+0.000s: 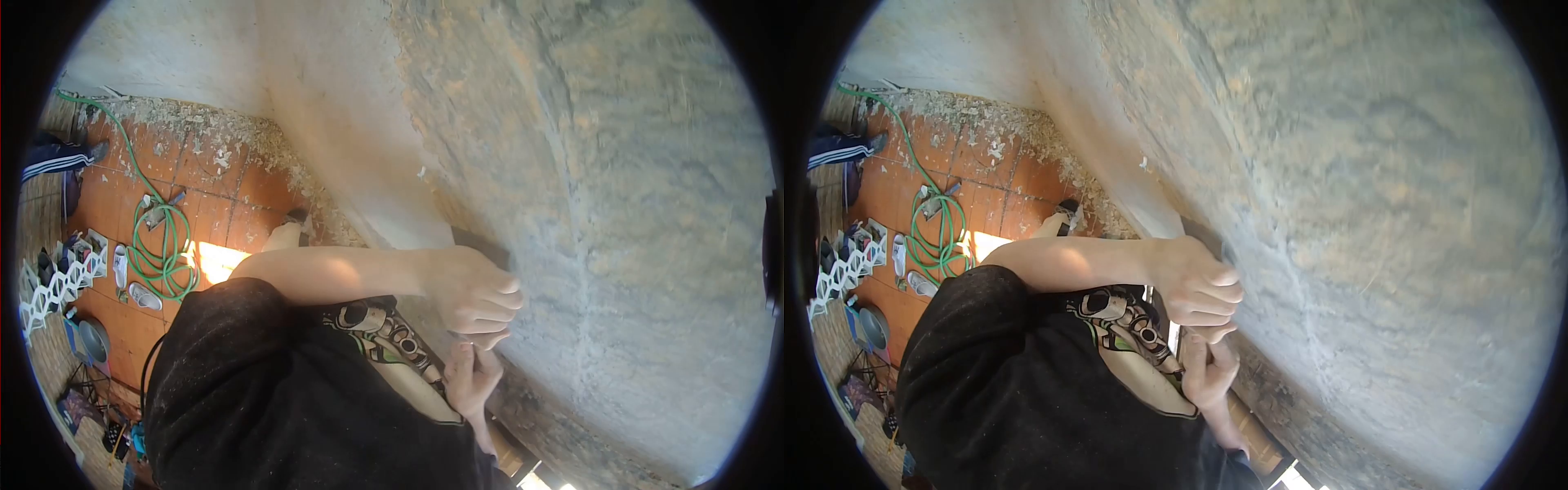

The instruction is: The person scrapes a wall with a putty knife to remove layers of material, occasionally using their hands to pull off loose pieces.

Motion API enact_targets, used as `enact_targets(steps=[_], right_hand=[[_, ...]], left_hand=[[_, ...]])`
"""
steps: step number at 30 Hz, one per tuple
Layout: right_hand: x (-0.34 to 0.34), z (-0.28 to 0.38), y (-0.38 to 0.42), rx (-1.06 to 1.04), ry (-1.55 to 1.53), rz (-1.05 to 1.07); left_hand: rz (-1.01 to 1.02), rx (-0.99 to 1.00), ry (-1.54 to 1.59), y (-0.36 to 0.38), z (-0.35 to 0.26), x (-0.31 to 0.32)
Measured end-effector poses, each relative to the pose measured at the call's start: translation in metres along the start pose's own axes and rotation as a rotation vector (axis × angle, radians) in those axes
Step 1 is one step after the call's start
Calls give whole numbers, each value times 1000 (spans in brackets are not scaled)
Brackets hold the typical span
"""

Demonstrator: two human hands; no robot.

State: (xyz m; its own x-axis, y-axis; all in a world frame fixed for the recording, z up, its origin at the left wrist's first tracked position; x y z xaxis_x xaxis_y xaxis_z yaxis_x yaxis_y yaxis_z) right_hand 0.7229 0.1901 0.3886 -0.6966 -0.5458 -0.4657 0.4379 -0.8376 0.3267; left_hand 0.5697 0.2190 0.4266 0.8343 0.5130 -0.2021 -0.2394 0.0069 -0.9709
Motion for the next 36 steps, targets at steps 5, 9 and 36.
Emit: enact_targets(steps=[5,9,36], right_hand=[[21,14,-23,-129,138,-6],[4,29,-4,-62,183,2],[41,11,-6,-22,-2,-29]], left_hand=[[74,-37,-9,23,4,-11],[23,-80,-13,11,7,-14],[50,-61,133,25,8,-21]])
Point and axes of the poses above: each hand's wrist, its own y-axis away from the middle knuckle, its own x-axis out of the palm, z = x × y, the point moved 7 cm from there along -y, towards the middle knuckle, and after that the axes turned 9 degrees about z, right-handed, at the moved point
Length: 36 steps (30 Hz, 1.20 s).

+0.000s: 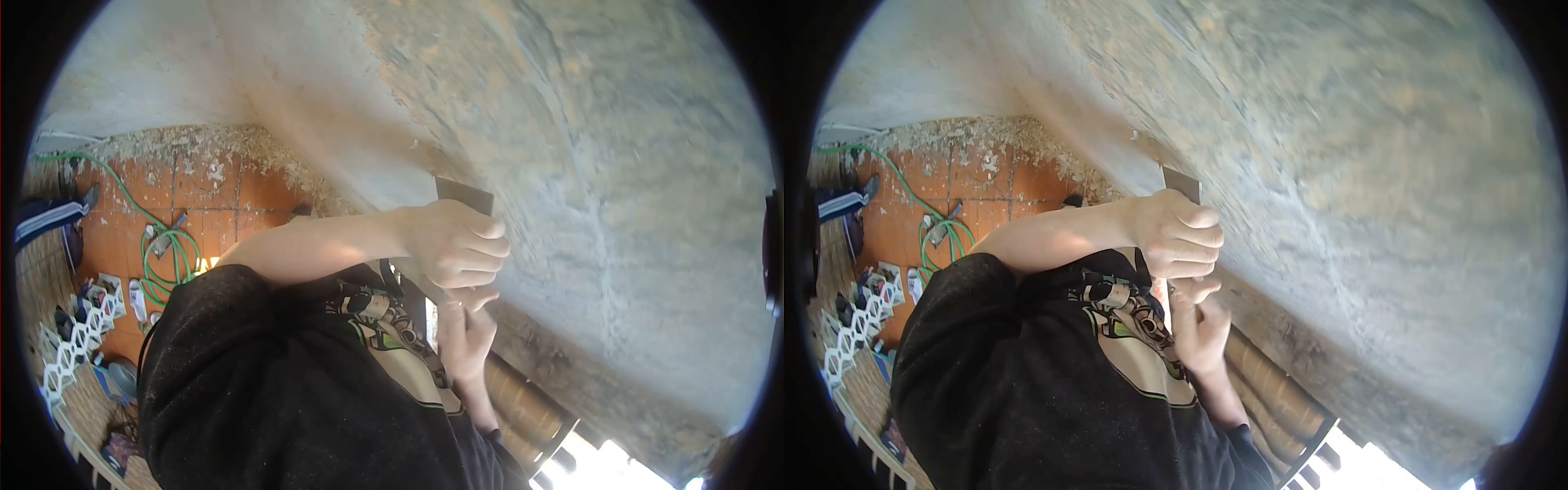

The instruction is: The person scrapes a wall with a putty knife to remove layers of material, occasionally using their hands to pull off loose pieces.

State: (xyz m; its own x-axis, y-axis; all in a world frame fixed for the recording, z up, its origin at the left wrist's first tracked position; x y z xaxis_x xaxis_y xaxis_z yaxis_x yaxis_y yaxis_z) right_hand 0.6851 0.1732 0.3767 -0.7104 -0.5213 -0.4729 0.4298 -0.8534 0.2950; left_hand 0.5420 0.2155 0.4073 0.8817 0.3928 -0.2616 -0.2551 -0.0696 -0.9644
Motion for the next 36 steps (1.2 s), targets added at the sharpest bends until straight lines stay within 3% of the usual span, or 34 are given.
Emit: enact_targets(steps=[5,6,10,17,22,29,30,33,36], right_hand=[[-5,-3,-13,93,-232,58],[-3,2,-17,45,-128,16],[5,-17,-12,39,-219,23],[-2,-10,-32,-71,-108,20],[-9,0,-12,46,-200,28],[2,20,-24,-78,-40,-29],[-3,11,-21,46,-159,37],[0,4,-36,71,-232,54],[3,10,-38,1,-95,74]], left_hand=[[64,-36,-20,-1,9,6],[56,-32,-17,0,9,4],[89,-29,-2,-1,7,-3],[112,-45,-80,-1,18,-6],[96,-31,-35,-7,10,-4],[76,-69,-19,-2,14,-12],[74,-70,-27,-4,15,-9],[75,-81,-62,-4,24,-17],[69,-141,-124,0,30,-31]])
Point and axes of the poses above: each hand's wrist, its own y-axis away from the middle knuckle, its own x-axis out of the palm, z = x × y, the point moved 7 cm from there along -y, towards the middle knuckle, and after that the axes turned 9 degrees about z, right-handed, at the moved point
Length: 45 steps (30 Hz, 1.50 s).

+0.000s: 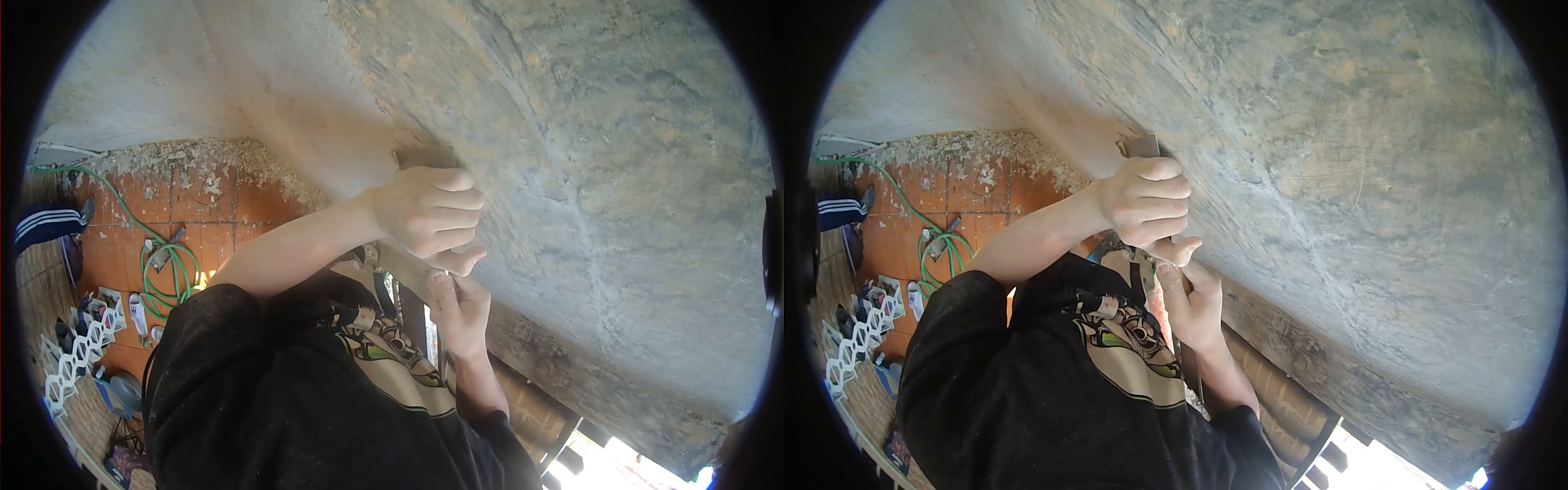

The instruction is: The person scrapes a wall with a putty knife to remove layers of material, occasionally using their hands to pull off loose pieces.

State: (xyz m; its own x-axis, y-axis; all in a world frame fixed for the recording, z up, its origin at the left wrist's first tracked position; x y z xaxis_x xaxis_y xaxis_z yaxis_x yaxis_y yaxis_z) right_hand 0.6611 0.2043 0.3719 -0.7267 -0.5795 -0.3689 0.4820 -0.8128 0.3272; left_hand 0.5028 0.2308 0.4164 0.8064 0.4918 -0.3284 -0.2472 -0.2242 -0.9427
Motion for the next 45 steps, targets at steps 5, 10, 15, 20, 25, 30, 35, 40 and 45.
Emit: enact_targets(steps=[5,10,15,20,25,30,35,40,45], right_hand=[[-10,12,11,1,-82,-38],[6,16,-4,16,56,5],[-13,38,24,100,-113,-85],[-3,23,22,74,-125,-70],[-7,42,16,-31,38,-57],[-19,37,32,12,-51,-76],[-17,37,23,18,-31,-79],[-19,56,42,-24,-4,-100],[2,38,44,-53,27,-229]], left_hand=[[-67,105,24,-11,-12,12],[-22,44,-8,-3,2,-5],[-162,84,32,-26,-12,8],[-86,145,76,-19,-13,11],[-104,164,110,-27,-7,0],[-162,117,153,-31,-9,1],[-166,107,91,-30,-5,-1],[-267,142,206,-44,-16,-8],[-189,186,152,-36,-16,-7]])
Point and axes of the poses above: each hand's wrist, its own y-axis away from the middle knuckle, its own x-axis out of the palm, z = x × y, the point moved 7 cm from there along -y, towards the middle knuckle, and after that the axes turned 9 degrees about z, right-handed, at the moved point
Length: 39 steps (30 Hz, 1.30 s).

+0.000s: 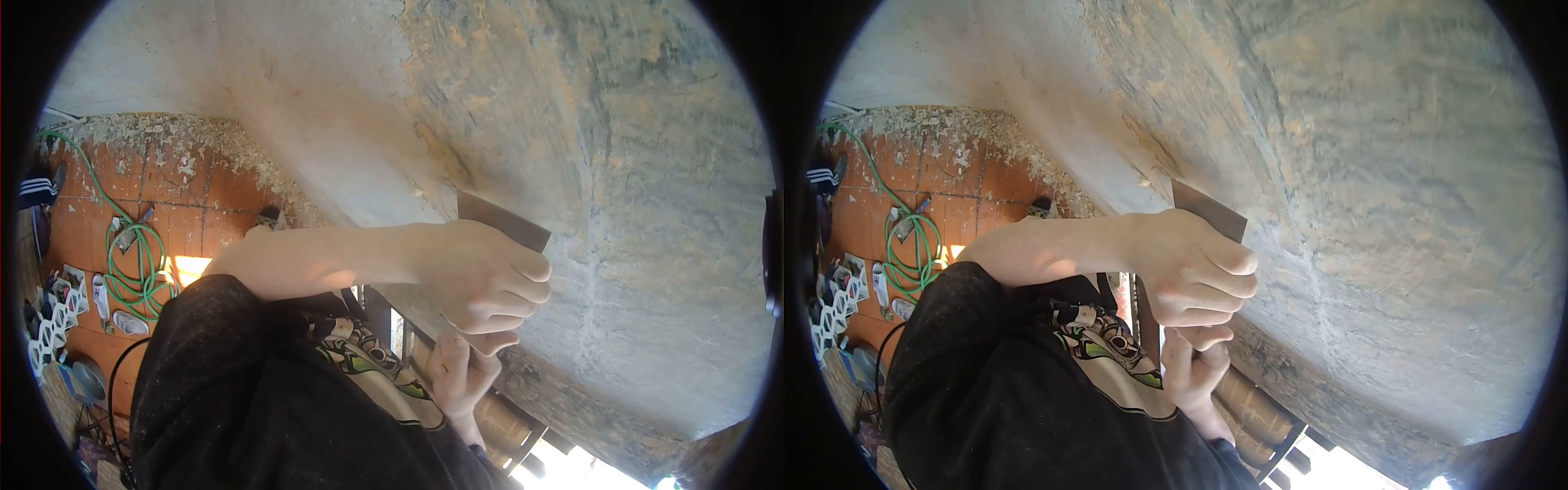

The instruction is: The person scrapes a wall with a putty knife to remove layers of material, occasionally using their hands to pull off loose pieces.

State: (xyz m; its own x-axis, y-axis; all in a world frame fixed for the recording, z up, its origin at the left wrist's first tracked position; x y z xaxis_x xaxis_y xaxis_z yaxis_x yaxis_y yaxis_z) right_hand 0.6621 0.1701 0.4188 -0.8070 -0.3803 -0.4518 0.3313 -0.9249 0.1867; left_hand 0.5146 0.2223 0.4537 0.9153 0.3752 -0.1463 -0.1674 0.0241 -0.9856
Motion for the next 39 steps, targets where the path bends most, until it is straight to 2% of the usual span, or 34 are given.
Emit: enact_targets(steps=[2,3,4,6,8,9,11,14,16,20,21,24,25,26,27,29,31,34,35,38,39], right_hand=[[-13,-7,0,-72,116,38],[-14,6,0,17,8,60],[-18,7,3,4,-35,86],[-18,4,-6,2,-73,77],[-9,2,-22,-84,10,51],[-5,3,-23,-60,-79,81],[-11,10,-18,-55,-76,96],[-17,16,-17,-7,-157,108],[-16,10,-24,-53,-31,114],[-19,26,-19,36,11,151],[-19,34,-18,132,-157,101],[-15,23,-28,43,-26,114],[-18,1,-31,-77,95,85],[-15,-11,-32,-24,-6,61],[-18,-8,-31,-26,29,69],[-23,10,-20,-21,62,69],[-23,25,-17,51,-38,85],[-4,10,-36,-39,-14,109],[2,15,-33,47,-31,128],[-8,39,-24,70,44,146],[-16,46,-17,124,93,94]], left_hand=[[31,25,41,-1,-10,7],[-23,-4,47,-4,-8,7],[-81,-33,46,-6,-4,5],[-57,29,37,-6,2,0],[81,-23,53,2,9,4],[81,-31,64,1,6,6],[-51,-60,27,-1,6,-6],[-24,-34,19,-12,5,6],[-57,-34,-30,-7,9,0],[-62,-109,4,-1,7,-3],[-77,-139,37,-3,7,2],[-130,-161,16,5,14,4],[-75,-126,-51,11,15,4],[-23,-86,-110,14,12,7],[-27,-86,-117,13,10,8],[-54,-140,31,8,7,8],[-56,-132,29,-1,8,8],[-78,-130,-22,8,16,-8],[-95,-117,-63,12,18,-13],[-94,-183,21,7,13,-11],[-93,-175,16,4,11,-10]])
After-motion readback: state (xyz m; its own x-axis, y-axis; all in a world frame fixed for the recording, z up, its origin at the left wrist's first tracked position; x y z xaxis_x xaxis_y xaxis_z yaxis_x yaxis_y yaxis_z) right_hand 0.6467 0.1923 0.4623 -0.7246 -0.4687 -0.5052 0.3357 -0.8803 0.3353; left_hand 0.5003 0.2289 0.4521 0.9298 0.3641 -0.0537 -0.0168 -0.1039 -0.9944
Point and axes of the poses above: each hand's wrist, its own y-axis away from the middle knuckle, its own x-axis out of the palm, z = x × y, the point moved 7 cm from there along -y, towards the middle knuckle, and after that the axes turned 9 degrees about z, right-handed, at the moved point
